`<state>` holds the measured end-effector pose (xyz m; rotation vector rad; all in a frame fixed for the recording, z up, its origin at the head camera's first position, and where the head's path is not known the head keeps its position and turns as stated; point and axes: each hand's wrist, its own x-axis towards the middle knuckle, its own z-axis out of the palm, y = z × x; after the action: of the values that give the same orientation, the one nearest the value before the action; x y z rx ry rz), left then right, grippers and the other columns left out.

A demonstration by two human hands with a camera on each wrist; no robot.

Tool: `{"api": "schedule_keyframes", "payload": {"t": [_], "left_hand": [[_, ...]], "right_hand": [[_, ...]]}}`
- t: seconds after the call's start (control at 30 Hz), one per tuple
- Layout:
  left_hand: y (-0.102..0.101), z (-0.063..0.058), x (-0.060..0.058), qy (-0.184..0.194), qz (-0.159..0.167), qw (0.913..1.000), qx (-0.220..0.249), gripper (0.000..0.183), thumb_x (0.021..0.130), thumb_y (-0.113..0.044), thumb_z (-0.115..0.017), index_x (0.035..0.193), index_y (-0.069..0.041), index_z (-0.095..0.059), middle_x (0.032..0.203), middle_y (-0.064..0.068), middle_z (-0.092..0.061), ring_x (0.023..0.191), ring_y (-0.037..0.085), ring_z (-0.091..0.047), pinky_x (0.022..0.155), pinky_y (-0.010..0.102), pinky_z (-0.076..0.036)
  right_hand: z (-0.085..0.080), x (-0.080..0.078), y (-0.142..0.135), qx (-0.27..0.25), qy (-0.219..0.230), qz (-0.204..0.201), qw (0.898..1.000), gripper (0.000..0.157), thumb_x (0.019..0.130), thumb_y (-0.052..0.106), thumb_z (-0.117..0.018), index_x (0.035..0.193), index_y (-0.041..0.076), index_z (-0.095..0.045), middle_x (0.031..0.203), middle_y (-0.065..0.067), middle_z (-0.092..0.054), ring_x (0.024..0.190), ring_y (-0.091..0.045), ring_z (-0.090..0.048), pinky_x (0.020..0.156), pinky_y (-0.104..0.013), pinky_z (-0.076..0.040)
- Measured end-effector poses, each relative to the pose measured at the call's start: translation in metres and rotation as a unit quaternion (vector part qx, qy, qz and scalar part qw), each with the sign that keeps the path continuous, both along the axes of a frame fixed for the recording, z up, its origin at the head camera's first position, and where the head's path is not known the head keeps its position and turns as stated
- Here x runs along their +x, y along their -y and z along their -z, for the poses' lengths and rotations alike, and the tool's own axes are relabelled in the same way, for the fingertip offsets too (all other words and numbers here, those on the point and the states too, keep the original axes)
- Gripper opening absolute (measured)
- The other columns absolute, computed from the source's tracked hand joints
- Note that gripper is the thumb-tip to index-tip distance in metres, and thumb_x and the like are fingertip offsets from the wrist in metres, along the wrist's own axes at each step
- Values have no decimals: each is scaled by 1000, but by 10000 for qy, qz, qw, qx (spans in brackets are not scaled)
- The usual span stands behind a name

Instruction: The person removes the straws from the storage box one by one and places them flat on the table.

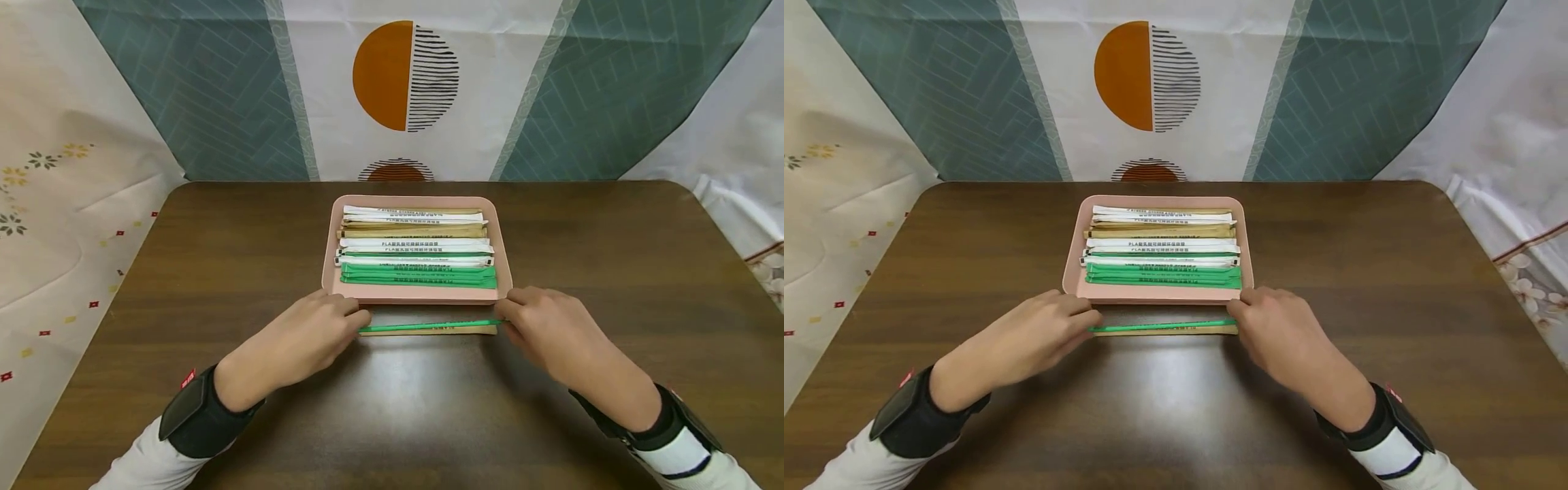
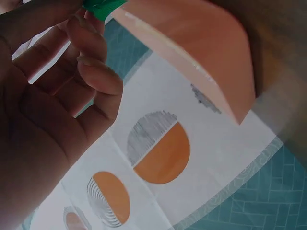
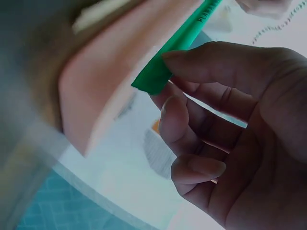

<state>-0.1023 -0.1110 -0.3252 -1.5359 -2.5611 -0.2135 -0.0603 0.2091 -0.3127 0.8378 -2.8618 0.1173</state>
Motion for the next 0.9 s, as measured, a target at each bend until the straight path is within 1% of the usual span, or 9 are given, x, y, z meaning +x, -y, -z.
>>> {"api": "schedule_keyframes", "payload": {"t": [0.13, 0.2, 0.33, 0.4, 0.47, 0.57, 0.7, 0.8, 0.9], "left_hand": [[-5, 9, -2, 25, 144, 9998, -100, 17, 82, -7, -75, 80, -10, -59, 71, -1, -50, 64, 15, -50, 63, 29, -42], [-6, 14, -1, 88, 167, 9997, -181, 16, 82, -8, -75, 81, -10, -59, 71, -2, -50, 65, 15, -50, 62, 28, -40], [-1, 23, 1, 171, 75, 9993, -333, 17, 80, -9, -78, 82, -10, -61, 70, -2, -50, 65, 15, -52, 60, 27, -37], [-1, 27, 0, 134, 62, 9993, -344, 18, 79, -8, -79, 81, -10, -61, 69, -3, -49, 64, 15, -52, 59, 27, -36], [1, 30, -1, 122, 27, 9994, -329, 18, 79, -8, -78, 80, -11, -61, 69, -3, -48, 64, 15, -51, 59, 27, -36], [0, 34, -2, 100, 60, 9995, -305, 19, 80, -7, -77, 79, -11, -59, 68, -3, -47, 63, 15, -51, 59, 27, -35], [1, 37, -3, 97, 31, 9997, -234, 19, 79, -8, -78, 78, -11, -59, 68, -2, -47, 64, 16, -52, 59, 28, -37], [2, 39, -3, 94, -20, 9998, -164, 19, 79, -9, -79, 78, -11, -60, 70, -2, -49, 65, 16, -53, 61, 29, -40], [4, 40, -2, 81, -54, 9999, -115, 18, 80, -11, -79, 79, -11, -61, 70, -2, -49, 64, 15, -52, 61, 29, -41]], "right_hand": [[13, 6, -2, 262, 20, -18, 9997, 23, 71, 0, -81, 74, 14, -62, 69, 5, -56, 61, -13, -52, 55, -31, -47], [20, 7, -1, 470, 72, -45, 9989, 22, 71, 2, -81, 74, 13, -62, 67, 4, -54, 60, -13, -52, 55, -30, -46], [30, 4, 7, 801, 220, -210, 9963, 18, 74, 6, -80, 77, 12, -64, 68, 2, -55, 61, -15, -55, 53, -27, -43], [33, 4, 8, 908, 219, -168, 9955, 17, 75, 7, -80, 78, 12, -64, 68, 1, -55, 62, -16, -56, 53, -27, -42], [35, 2, 11, 938, 205, -129, 9953, 18, 75, 6, -79, 77, 12, -63, 68, 1, -55, 63, -17, -57, 53, -28, -42], [37, 3, 12, 959, 187, -34, 9952, 19, 74, 5, -79, 76, 12, -61, 67, 1, -55, 64, -17, -57, 54, -29, -44], [38, 1, 12, 900, 188, -80, 9957, 17, 74, 6, -79, 78, 11, -63, 69, 1, -57, 65, -17, -58, 54, -29, -45], [39, 0, 12, 870, 260, -68, 9958, 16, 74, 8, -80, 80, 11, -65, 70, 1, -59, 65, -16, -58, 55, -28, -45], [40, -1, 14, 837, 377, -44, 9958, 19, 73, 11, -83, 81, 11, -66, 71, 1, -59, 64, -15, -57, 56, -28, -44]]}}
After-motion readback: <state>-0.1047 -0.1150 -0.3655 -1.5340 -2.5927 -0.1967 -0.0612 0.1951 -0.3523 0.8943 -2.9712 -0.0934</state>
